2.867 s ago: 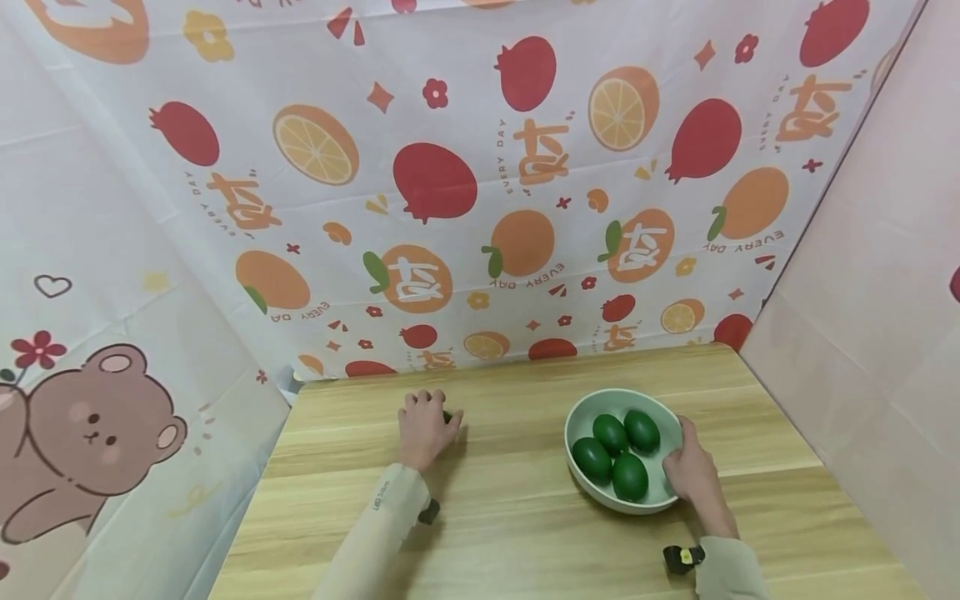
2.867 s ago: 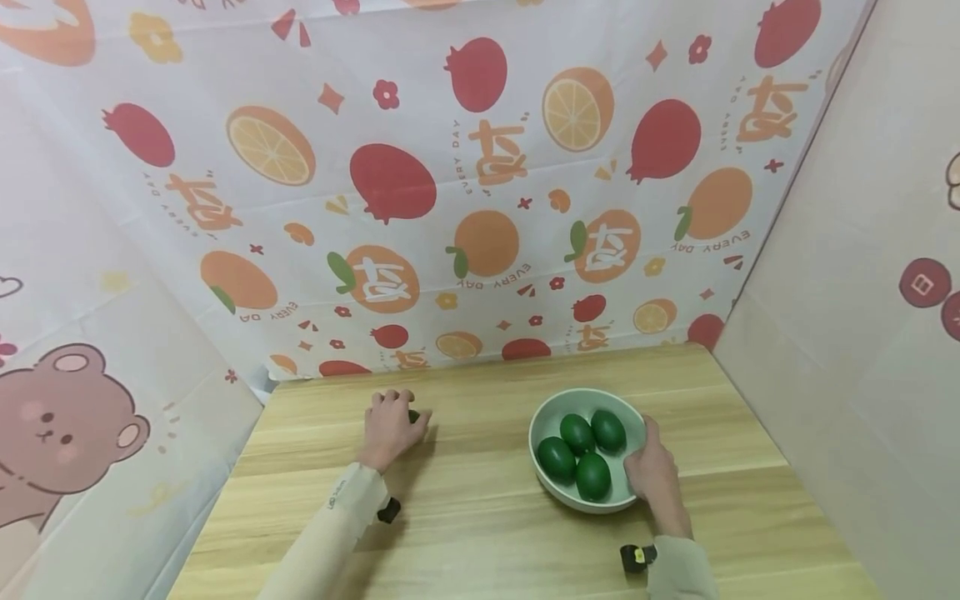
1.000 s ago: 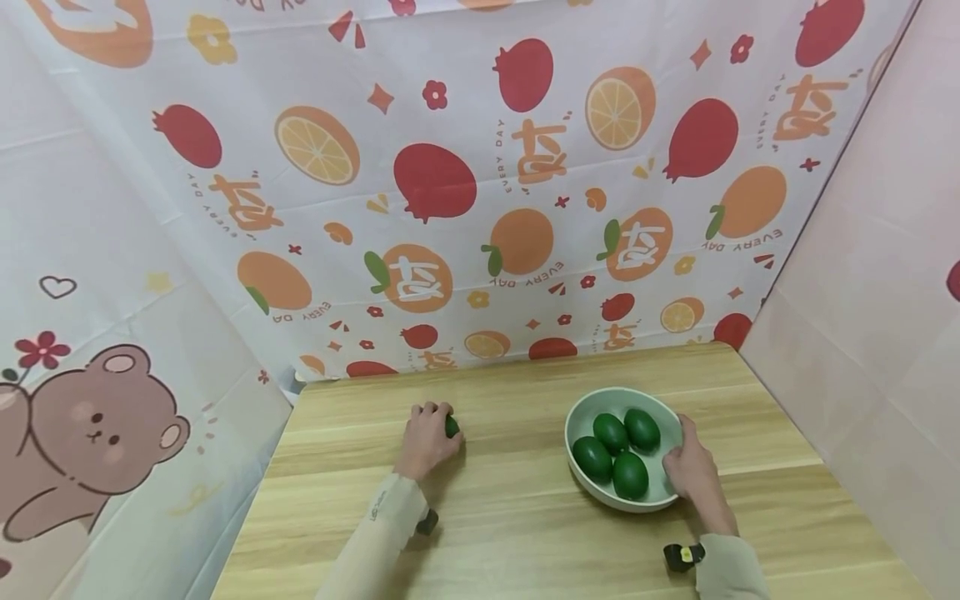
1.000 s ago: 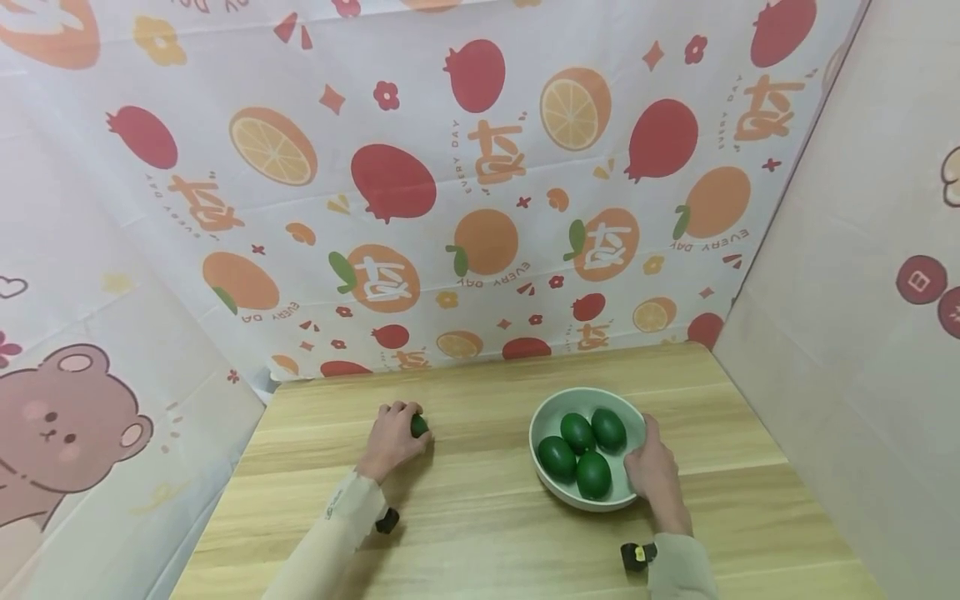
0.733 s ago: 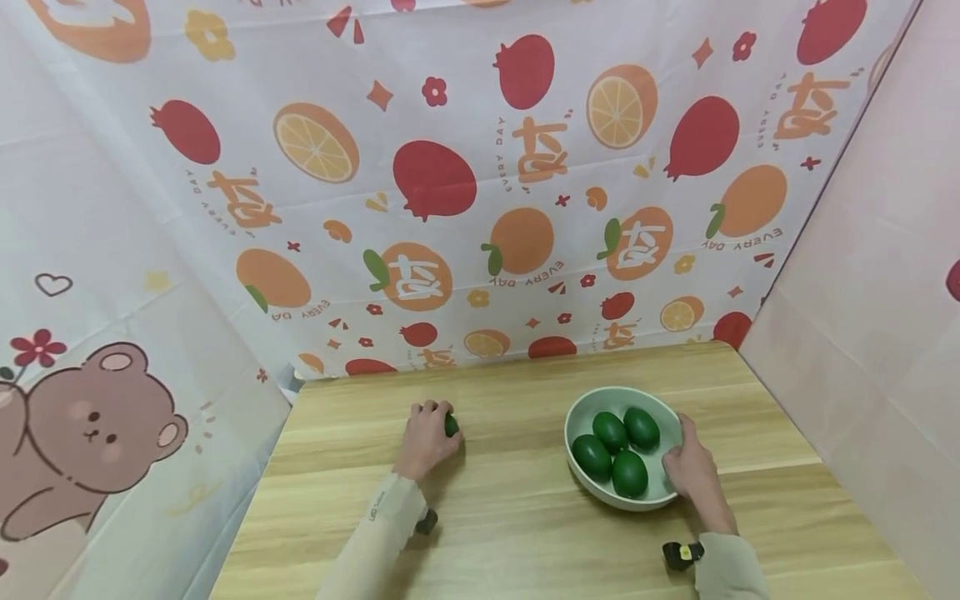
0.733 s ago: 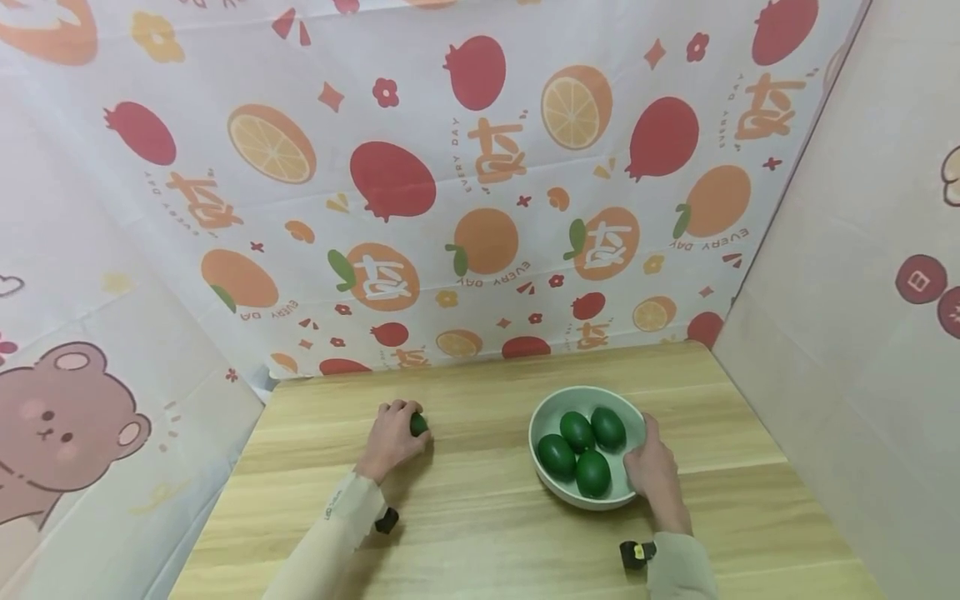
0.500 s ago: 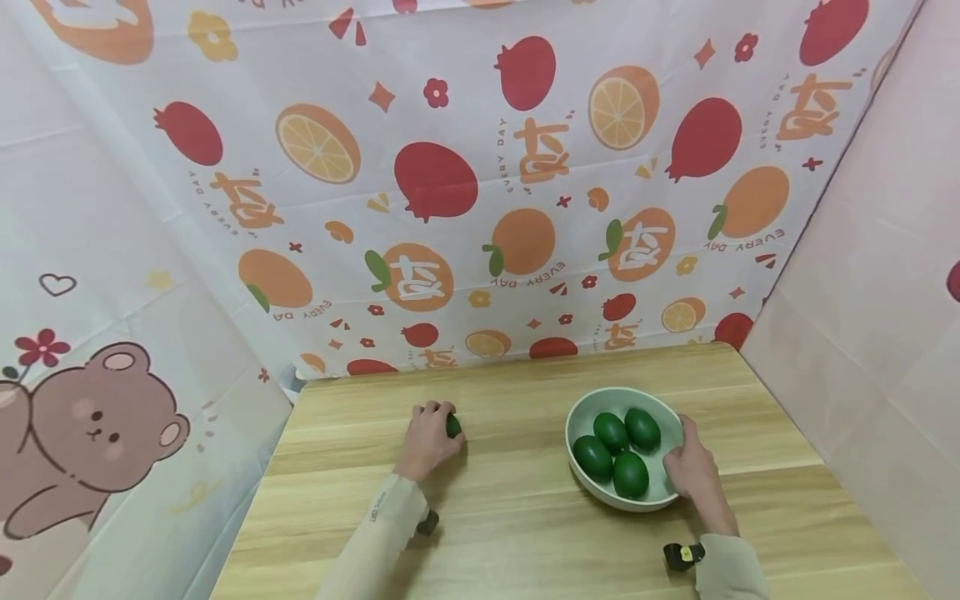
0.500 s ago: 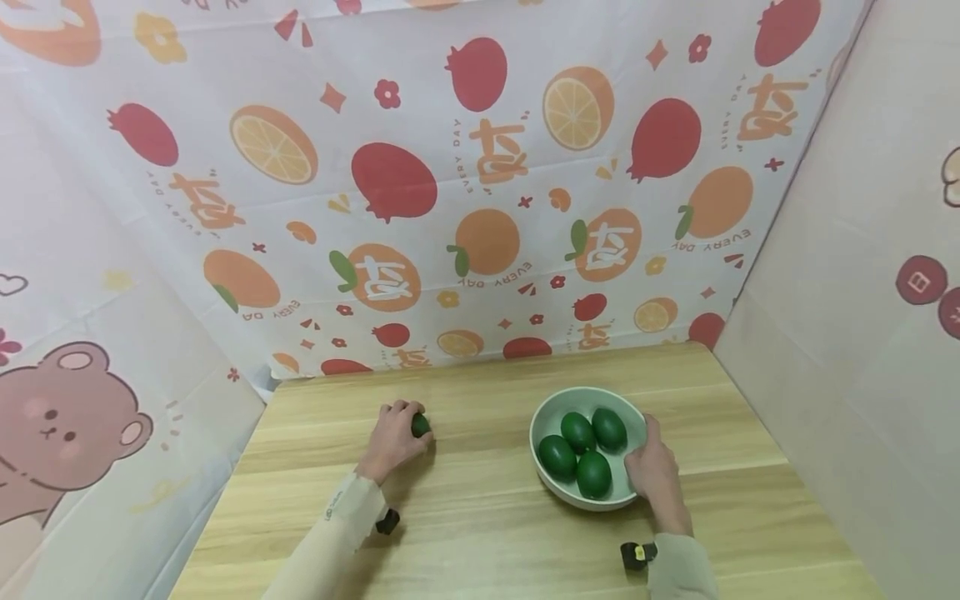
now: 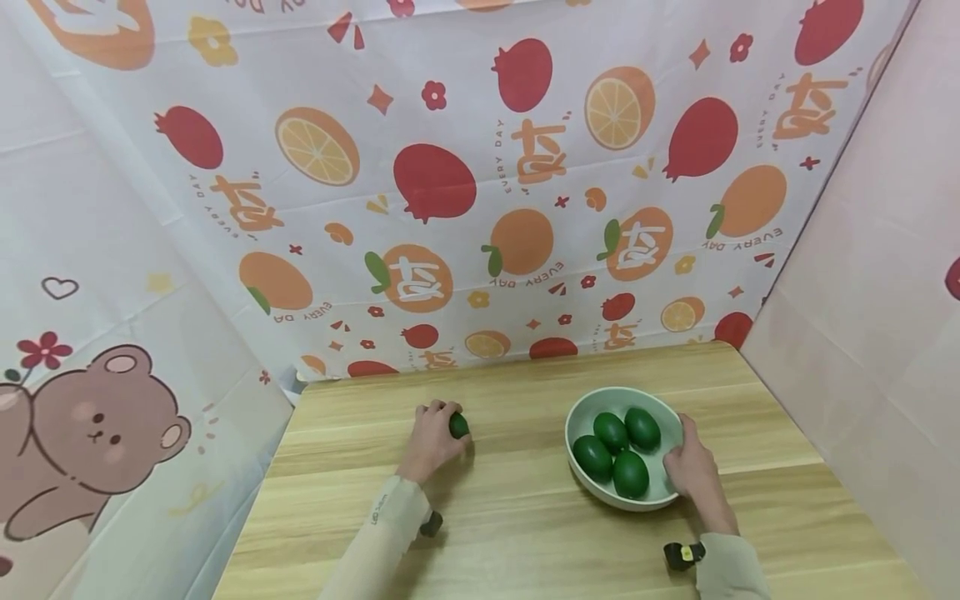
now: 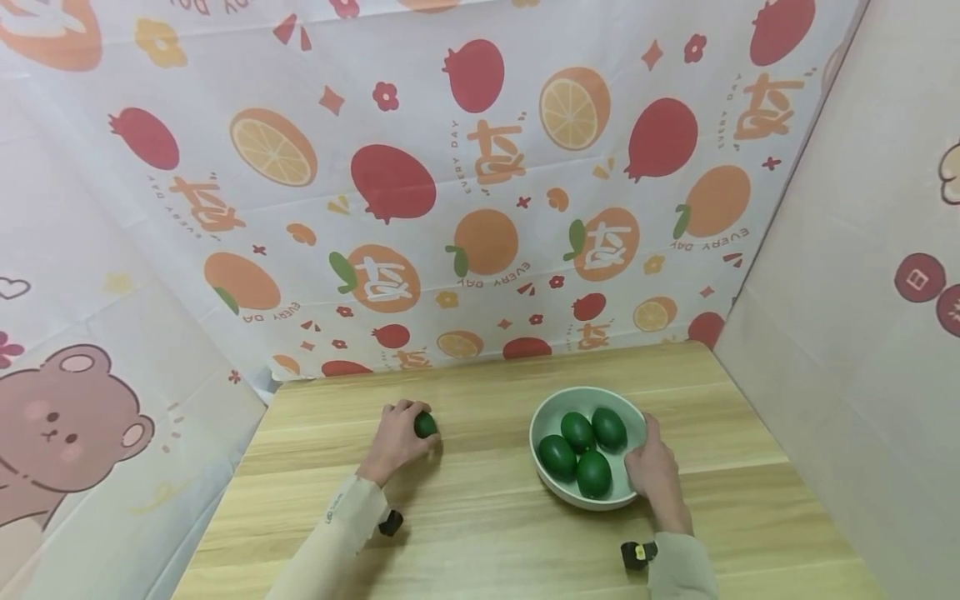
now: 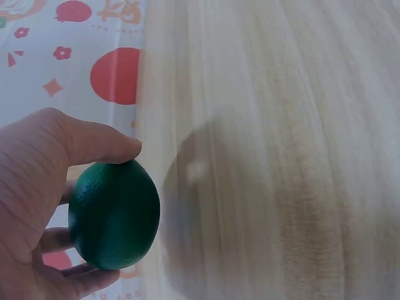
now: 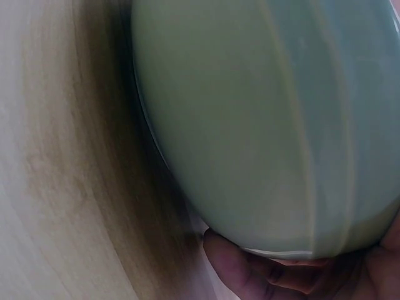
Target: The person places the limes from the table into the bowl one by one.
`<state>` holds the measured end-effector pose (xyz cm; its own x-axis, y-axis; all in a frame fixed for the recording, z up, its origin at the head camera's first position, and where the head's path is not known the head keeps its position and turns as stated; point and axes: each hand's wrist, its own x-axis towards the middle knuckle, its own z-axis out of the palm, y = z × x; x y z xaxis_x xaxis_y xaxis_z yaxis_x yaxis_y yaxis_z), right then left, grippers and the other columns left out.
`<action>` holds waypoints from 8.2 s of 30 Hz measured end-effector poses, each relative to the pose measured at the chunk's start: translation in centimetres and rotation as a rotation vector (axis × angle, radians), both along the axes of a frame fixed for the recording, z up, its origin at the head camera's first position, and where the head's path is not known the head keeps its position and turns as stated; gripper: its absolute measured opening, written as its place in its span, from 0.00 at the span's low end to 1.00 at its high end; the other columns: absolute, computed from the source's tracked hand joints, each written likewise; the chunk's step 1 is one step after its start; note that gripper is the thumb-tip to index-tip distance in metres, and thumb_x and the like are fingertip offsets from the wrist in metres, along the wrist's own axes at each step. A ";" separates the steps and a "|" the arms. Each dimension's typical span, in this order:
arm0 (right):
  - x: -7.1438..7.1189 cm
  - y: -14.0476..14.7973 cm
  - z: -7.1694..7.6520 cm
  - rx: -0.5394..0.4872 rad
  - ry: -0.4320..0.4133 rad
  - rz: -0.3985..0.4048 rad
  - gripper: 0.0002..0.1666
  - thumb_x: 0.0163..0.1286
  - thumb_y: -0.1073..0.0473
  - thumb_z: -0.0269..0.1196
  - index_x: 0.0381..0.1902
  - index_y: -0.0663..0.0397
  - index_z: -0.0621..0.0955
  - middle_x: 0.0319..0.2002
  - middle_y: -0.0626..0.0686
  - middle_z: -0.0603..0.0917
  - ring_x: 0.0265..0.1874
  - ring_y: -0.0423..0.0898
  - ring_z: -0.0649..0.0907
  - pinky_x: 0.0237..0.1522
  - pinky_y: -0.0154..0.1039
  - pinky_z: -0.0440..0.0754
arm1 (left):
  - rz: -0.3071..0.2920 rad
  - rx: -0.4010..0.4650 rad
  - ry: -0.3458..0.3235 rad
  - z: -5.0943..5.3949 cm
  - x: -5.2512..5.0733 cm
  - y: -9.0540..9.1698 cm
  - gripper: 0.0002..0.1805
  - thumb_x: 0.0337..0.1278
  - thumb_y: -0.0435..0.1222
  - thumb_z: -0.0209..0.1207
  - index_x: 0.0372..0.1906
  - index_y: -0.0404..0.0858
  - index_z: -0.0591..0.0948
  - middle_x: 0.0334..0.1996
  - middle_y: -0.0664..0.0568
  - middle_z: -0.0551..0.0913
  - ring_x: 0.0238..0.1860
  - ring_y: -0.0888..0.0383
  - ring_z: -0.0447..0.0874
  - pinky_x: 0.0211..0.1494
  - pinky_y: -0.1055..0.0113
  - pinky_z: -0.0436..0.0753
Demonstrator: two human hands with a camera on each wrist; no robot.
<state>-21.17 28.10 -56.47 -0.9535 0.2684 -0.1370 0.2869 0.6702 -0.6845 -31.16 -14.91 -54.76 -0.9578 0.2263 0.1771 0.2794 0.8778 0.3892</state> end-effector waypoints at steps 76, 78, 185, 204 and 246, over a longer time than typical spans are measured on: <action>0.0 0.1 -0.4 -0.006 0.007 -0.012 0.43 0.67 0.64 0.44 0.80 0.59 0.47 0.68 0.80 0.67 0.51 0.67 0.80 0.49 0.57 0.80 | -0.362 0.187 0.176 5.5 2.2 9.9 0.28 0.45 0.39 0.78 0.55 0.40 0.83 0.59 0.39 0.82 0.58 0.37 0.77 0.54 0.46 0.83; -0.1 0.1 -0.3 -0.011 0.005 -0.012 0.43 0.67 0.64 0.44 0.80 0.59 0.47 0.69 0.80 0.66 0.52 0.68 0.80 0.50 0.58 0.80 | -0.366 0.183 0.180 5.6 2.3 10.2 0.28 0.45 0.40 0.78 0.55 0.41 0.83 0.59 0.39 0.82 0.57 0.38 0.78 0.54 0.46 0.83; 0.8 1.0 -1.5 -0.361 0.071 -0.019 0.40 0.82 0.41 0.19 0.79 0.56 0.57 0.73 0.65 0.65 0.70 0.60 0.68 0.69 0.56 0.66 | -0.642 -0.021 0.016 3.2 5.5 25.1 0.33 0.54 0.53 0.71 0.64 0.51 0.76 0.63 0.54 0.75 0.55 0.63 0.77 0.53 0.74 0.79; 0.9 0.8 -1.6 -0.383 0.054 0.013 0.40 0.82 0.40 0.18 0.81 0.55 0.52 0.79 0.67 0.54 0.78 0.68 0.55 0.75 0.68 0.55 | -0.653 -0.087 0.001 1.7 5.8 27.1 0.32 0.56 0.53 0.70 0.65 0.54 0.75 0.66 0.57 0.76 0.62 0.63 0.76 0.60 0.69 0.78; 1.0 0.7 -1.8 -0.393 0.038 -0.011 0.40 0.82 0.41 0.19 0.80 0.56 0.53 0.79 0.67 0.55 0.77 0.66 0.57 0.75 0.66 0.55 | -0.653 -0.232 0.073 0.1 6.6 27.6 0.29 0.57 0.53 0.70 0.63 0.56 0.77 0.63 0.60 0.78 0.63 0.63 0.74 0.67 0.72 0.75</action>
